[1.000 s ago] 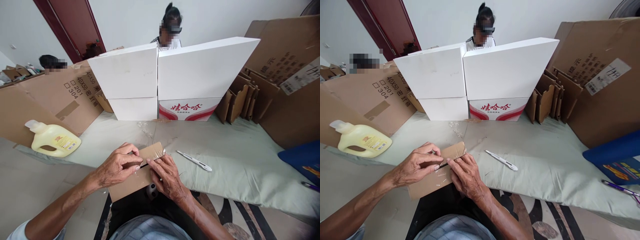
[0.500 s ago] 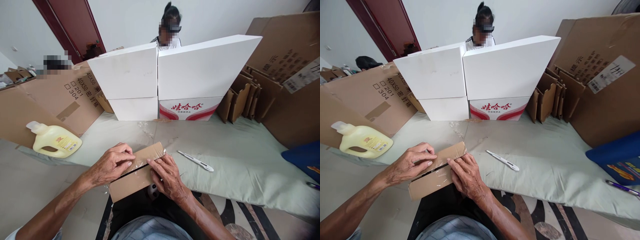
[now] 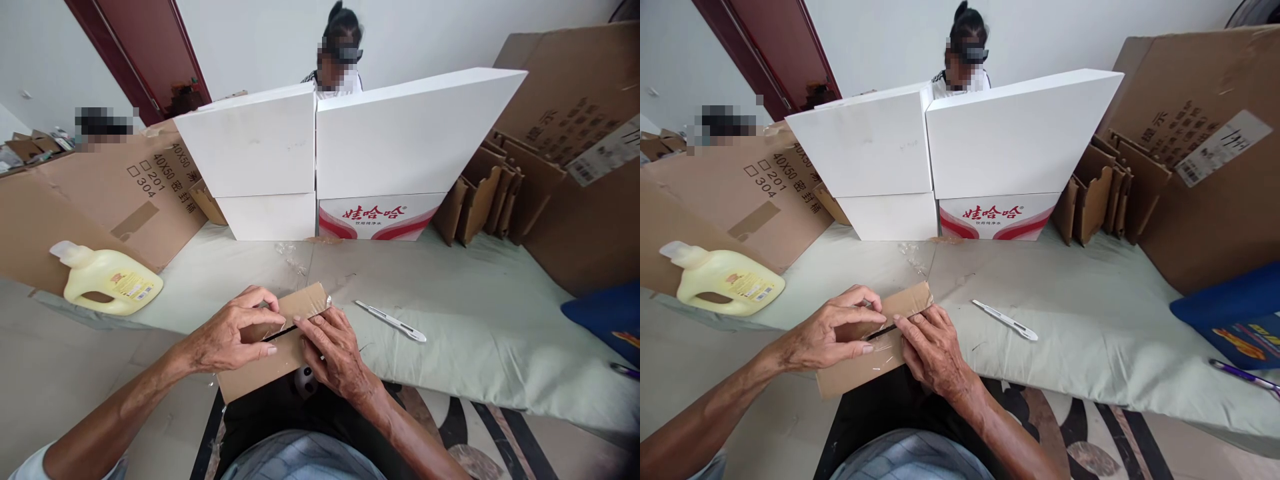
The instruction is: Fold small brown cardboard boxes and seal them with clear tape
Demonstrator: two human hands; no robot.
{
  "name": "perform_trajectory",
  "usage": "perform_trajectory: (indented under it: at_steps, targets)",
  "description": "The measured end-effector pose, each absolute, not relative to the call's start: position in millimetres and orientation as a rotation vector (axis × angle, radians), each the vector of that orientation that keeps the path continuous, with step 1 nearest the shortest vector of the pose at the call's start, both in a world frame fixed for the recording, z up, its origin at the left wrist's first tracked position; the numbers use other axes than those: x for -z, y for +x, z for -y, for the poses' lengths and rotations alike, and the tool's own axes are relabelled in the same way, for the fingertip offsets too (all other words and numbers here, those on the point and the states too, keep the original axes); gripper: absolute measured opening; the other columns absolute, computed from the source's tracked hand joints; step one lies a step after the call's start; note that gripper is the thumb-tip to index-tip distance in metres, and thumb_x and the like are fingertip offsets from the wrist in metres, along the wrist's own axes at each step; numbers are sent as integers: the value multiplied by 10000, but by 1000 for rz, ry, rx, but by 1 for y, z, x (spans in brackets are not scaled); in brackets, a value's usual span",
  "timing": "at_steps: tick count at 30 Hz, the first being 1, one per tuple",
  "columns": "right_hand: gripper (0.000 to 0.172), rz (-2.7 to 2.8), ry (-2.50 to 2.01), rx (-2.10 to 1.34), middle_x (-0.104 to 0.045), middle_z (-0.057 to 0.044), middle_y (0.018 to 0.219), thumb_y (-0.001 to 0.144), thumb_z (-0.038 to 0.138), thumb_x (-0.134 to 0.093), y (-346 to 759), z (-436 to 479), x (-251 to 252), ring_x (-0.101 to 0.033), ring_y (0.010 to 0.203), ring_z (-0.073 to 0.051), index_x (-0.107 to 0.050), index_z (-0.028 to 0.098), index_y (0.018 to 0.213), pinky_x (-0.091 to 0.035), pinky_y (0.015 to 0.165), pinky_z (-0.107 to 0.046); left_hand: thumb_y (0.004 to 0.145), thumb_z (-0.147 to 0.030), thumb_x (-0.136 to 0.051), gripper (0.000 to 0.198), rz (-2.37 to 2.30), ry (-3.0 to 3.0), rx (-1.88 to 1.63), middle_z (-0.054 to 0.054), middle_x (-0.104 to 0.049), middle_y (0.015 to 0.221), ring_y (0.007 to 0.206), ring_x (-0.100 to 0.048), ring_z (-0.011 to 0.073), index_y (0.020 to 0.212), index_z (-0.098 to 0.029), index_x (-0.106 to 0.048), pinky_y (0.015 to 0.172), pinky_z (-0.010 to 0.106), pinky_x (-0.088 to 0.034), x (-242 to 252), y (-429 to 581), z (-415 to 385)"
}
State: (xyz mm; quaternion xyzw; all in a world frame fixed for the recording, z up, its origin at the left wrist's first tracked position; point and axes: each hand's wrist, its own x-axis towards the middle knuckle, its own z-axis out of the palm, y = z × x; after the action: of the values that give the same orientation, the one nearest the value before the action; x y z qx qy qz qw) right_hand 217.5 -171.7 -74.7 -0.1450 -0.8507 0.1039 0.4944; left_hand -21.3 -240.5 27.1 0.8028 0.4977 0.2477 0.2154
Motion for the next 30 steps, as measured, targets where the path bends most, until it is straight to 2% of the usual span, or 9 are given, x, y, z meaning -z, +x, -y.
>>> perform_trajectory:
  at_steps: [9, 16, 24, 30]
  targets:
    - [421, 2058, -355, -249, -777, -60, 983, 1011, 61, -581, 217, 172, 77, -620, 877, -235, -602, 199, 1407, -508, 850, -397, 785, 34, -709, 302, -1326, 2302, -766, 55, -686, 1106, 1044, -687, 190, 966, -202, -762, 946, 301, -549, -24, -18, 230]
    - [446, 2065, -358, -251, -782, -67, 1003, 1017, 71, -574, 216, 170, 78, -645, 903, -244, -589, 212, 1439, -514, 857, -413, 804, 44, -649, 458, -1269, 2375, -813, 71, -685, 1104, 1027, -655, 196, 1166, -197, -795, 918, 312, -552, -19, -19, 228]
    - [550, 2071, -350, -264, -779, -57, 986, 1008, 61, -579, 216, 171, 77, -621, 874, -238, -567, 228, 1531, -504, 851, -398, 711, 48, -679, 430, -1257, 2367, -804, 59, -668, 1079, 1038, -636, 210, 1051, -198, -773, 933, 331, -533, -15, -22, 225]
    - [501, 2071, -354, -267, -766, -53, 965, 1003, 57, -586, 215, 170, 78, -604, 874, -238, -598, 212, 1479, -503, 858, -395, 727, 8, -714, 347, -1244, 2341, -729, 58, -654, 1094, 1038, -636, 212, 1001, -201, -756, 947, 341, -531, -22, -22, 220]
